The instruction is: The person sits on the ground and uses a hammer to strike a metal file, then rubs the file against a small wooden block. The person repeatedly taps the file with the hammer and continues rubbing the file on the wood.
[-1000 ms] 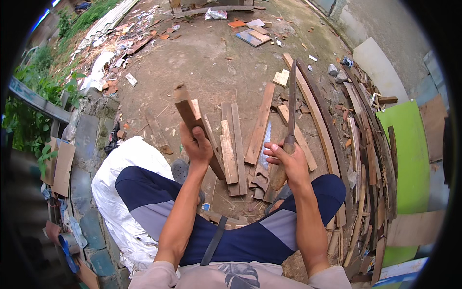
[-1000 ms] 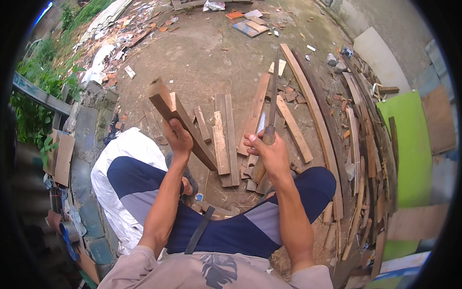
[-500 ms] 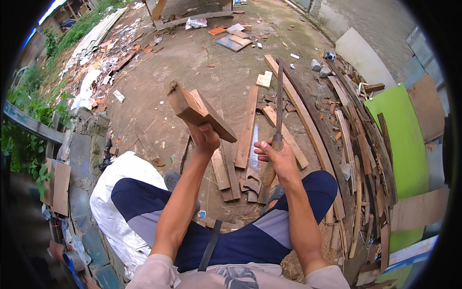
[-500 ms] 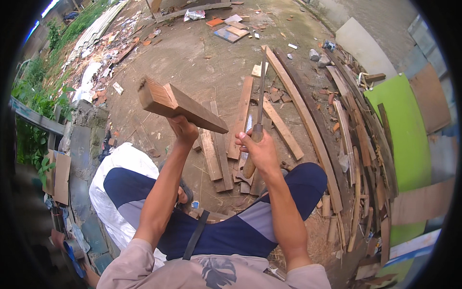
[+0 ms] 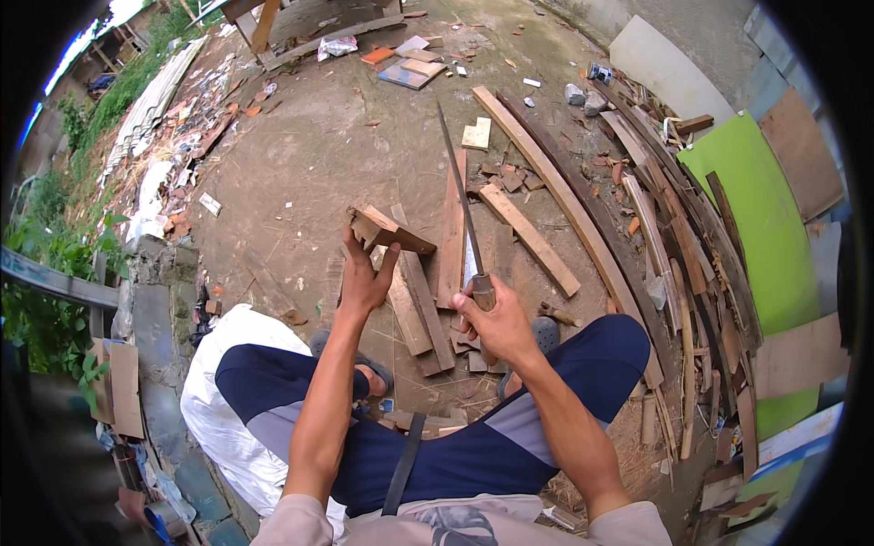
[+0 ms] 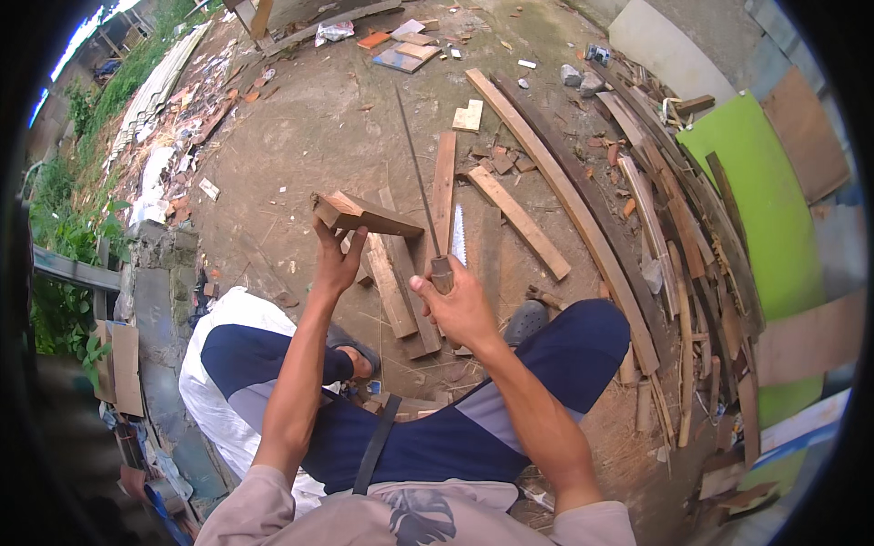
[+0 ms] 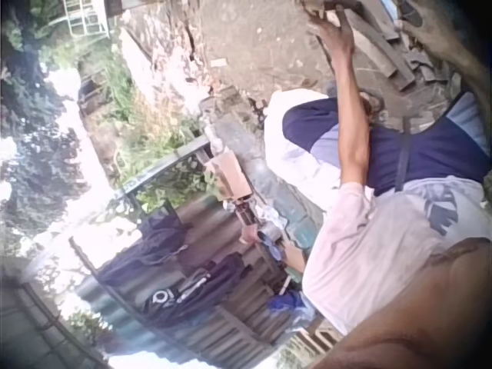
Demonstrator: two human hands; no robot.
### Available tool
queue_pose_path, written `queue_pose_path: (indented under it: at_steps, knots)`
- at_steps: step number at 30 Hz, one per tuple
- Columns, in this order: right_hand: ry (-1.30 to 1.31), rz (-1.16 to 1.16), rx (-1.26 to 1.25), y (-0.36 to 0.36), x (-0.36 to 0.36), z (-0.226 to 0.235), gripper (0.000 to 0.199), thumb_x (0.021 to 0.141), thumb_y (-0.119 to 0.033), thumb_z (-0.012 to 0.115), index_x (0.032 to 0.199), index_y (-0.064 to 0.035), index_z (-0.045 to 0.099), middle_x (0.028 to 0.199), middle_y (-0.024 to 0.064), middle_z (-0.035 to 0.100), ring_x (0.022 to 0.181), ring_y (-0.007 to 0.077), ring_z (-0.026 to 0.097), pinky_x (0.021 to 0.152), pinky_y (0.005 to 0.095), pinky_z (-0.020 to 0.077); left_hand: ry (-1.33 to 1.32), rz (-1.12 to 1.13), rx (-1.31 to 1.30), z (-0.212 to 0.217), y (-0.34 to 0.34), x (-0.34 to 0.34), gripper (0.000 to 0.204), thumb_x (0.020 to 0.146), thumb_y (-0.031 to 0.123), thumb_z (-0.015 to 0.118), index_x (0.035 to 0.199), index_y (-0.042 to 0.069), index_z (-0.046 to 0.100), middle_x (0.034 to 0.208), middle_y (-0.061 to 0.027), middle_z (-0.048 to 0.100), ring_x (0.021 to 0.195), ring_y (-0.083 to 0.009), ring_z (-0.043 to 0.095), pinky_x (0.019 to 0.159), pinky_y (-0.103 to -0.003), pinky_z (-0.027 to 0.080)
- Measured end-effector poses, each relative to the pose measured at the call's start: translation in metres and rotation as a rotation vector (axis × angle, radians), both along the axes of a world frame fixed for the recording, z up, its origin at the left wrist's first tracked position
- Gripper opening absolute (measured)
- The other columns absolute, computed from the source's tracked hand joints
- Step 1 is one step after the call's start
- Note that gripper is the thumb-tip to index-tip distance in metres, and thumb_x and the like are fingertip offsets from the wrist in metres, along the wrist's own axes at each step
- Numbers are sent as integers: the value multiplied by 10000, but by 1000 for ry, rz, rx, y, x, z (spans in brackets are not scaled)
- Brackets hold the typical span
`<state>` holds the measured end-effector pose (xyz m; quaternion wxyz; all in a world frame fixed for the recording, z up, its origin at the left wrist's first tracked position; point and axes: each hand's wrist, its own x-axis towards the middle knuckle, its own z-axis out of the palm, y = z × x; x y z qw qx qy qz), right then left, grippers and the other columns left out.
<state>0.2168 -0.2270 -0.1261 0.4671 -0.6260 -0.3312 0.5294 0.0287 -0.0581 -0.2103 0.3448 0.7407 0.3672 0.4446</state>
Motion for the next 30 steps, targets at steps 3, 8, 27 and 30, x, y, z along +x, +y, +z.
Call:
queue_pose_path:
  at_steps: [3, 8, 27, 30]
  knots:
    - [-231, 1, 133, 0, -12, -7, 363, 951, -318, 746, 1052, 6, 616, 823, 128, 691, 739, 237, 700, 679, 369, 541, 14, 21, -107, 17, -5, -5, 735, 1021, 187, 641, 1515, 63, 112, 1413, -312, 487, 1280, -401, 576, 1052, -489, 501]
    - [-343, 22, 177, -2, -32, 6, 371, 945, -330, 757, 1037, 9, 636, 806, 114, 681, 740, 227, 663, 716, 366, 521, -169, -14, -356, 23, -29, -14, 788, 1065, 645, 152, 1635, 101, 125, 1567, -165, 399, 1416, -327, 449, 1200, -500, 322]
    - [-380, 15, 413, -30, -59, -24, 405, 906, -323, 784, 1035, 45, 672, 683, 229, 649, 585, 347, 666, 568, 407, 493, -447, 71, -577, 41, -34, 2, 795, 1029, 737, 225, 1545, 136, 298, 1468, -115, 434, 1384, -275, 422, 1128, -500, 364]
    - [-360, 58, 321, -30, -54, -13, 392, 911, -317, 773, 1022, 46, 672, 707, 245, 657, 613, 360, 683, 583, 413, 503, -464, 90, -613, 39, -27, -6, 864, 990, 801, 206, 1532, 143, 348, 1474, -114, 443, 1375, -273, 436, 1114, -521, 387]
